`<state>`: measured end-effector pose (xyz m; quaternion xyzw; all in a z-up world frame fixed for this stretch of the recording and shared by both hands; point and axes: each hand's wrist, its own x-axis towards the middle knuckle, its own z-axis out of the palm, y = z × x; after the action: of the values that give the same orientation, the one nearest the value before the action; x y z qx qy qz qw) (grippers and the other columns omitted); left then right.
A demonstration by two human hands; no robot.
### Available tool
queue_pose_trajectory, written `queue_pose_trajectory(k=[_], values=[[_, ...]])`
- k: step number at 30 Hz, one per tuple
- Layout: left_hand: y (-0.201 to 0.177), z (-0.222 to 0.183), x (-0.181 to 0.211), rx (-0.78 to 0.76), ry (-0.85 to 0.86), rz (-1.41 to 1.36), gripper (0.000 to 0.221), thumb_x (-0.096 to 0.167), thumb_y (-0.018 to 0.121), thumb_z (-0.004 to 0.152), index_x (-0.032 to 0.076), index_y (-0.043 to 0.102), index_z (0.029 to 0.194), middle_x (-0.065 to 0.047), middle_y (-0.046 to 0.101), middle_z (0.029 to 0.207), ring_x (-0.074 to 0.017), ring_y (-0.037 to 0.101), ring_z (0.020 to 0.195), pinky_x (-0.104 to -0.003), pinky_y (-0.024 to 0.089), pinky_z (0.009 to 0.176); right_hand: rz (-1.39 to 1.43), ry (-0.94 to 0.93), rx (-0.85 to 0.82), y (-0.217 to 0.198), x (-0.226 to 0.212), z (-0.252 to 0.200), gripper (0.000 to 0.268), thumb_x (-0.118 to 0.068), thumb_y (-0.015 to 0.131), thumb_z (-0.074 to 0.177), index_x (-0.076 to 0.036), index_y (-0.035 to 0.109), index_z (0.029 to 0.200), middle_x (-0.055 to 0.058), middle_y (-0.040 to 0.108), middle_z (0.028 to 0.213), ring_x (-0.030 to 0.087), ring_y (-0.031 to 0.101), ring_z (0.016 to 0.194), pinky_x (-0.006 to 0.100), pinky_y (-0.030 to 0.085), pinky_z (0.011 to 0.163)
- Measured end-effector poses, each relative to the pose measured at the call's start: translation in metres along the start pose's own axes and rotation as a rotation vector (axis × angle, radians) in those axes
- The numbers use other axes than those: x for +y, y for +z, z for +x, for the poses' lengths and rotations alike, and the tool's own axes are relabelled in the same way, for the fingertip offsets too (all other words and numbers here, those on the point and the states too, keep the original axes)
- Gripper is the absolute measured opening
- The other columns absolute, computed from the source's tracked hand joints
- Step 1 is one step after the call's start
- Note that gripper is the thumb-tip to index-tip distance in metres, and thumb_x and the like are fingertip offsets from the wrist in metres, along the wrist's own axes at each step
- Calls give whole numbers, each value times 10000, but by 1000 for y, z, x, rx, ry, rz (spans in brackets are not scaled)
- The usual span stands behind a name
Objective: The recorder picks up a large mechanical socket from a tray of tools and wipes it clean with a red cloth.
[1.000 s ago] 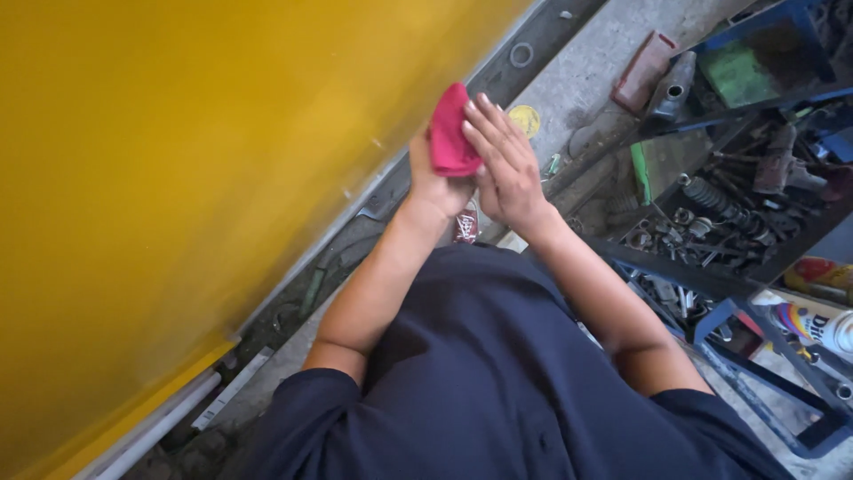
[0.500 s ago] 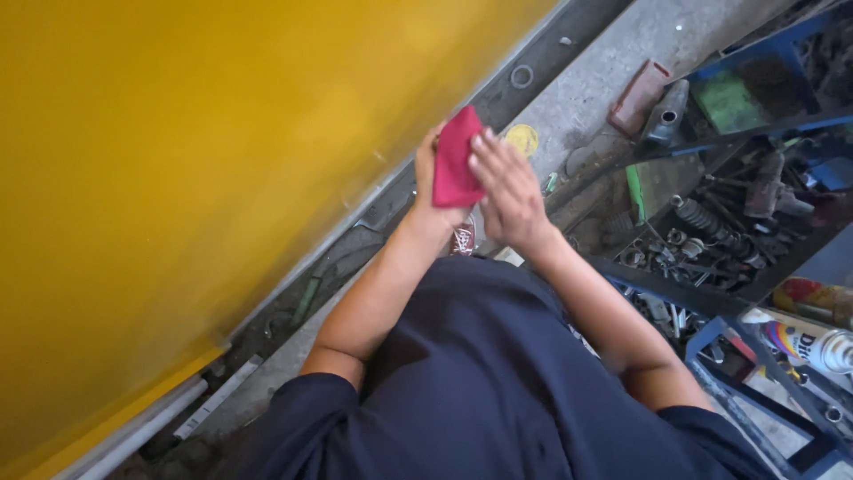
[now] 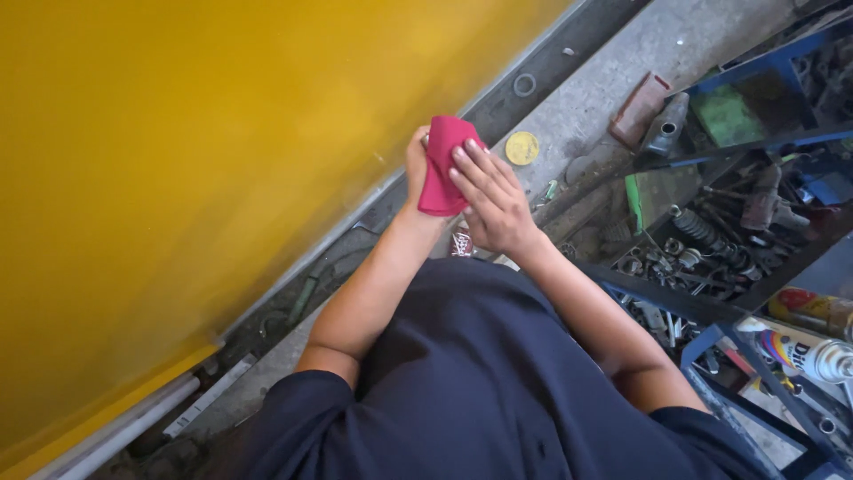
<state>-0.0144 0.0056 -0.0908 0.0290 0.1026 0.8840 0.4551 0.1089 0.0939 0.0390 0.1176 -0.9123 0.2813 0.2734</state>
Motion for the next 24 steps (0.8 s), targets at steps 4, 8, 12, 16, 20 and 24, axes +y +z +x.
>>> queue_pose_trajectory(k=[4, 8, 12, 16, 20, 24], values=[[47, -7, 0, 314, 29, -35, 353, 388, 479, 1019, 91, 640, 1120, -127, 714, 1126, -275, 711, 1055, -431, 585, 962, -25, 50, 27, -2, 2, 20, 430, -69, 528, 984, 73, 595, 1384, 264, 536, 1504, 431, 463, 1469, 562, 355, 1242], [96, -8, 21, 473, -59, -131, 439, 441, 481, 1013, 54, 663, 1114, -122, 739, 1012, -255, 721, 913, -389, 592, 859, -38, 82, 33, -7, 5, 12, 430, -58, 542, 987, 75, 597, 1392, 258, 541, 1512, 435, 471, 1478, 565, 350, 1252], [64, -4, 14, 405, -99, 93, 460, 472, 543, 1069, 30, 670, 1072, -129, 713, 909, -256, 703, 812, -393, 588, 774, -24, 33, -3, -5, -5, 1, 419, -91, 580, 971, 54, 609, 1363, 248, 550, 1489, 444, 467, 1462, 553, 363, 1232], [88, -8, 15, 334, -183, 6, 470, 495, 531, 1029, 42, 657, 1033, -120, 720, 914, -254, 716, 835, -375, 595, 793, -40, 49, 7, -4, -4, 15, 418, -87, 583, 960, 54, 622, 1352, 238, 559, 1487, 427, 475, 1462, 564, 363, 1233], [105, -10, 20, 429, -136, -55, 413, 455, 487, 1022, 84, 658, 1084, -89, 724, 1004, -224, 710, 911, -368, 590, 853, -52, 141, 48, -9, -3, 14, 421, -66, 545, 1000, 93, 605, 1385, 272, 537, 1513, 445, 472, 1480, 559, 377, 1241], [54, -12, 10, 211, -79, -31, 371, 412, 494, 1144, 77, 652, 1122, -104, 719, 1034, -243, 703, 960, -396, 579, 892, -54, 74, 44, -5, -5, -3, 393, -93, 541, 1011, 79, 605, 1358, 278, 531, 1498, 449, 474, 1462, 541, 391, 1231]])
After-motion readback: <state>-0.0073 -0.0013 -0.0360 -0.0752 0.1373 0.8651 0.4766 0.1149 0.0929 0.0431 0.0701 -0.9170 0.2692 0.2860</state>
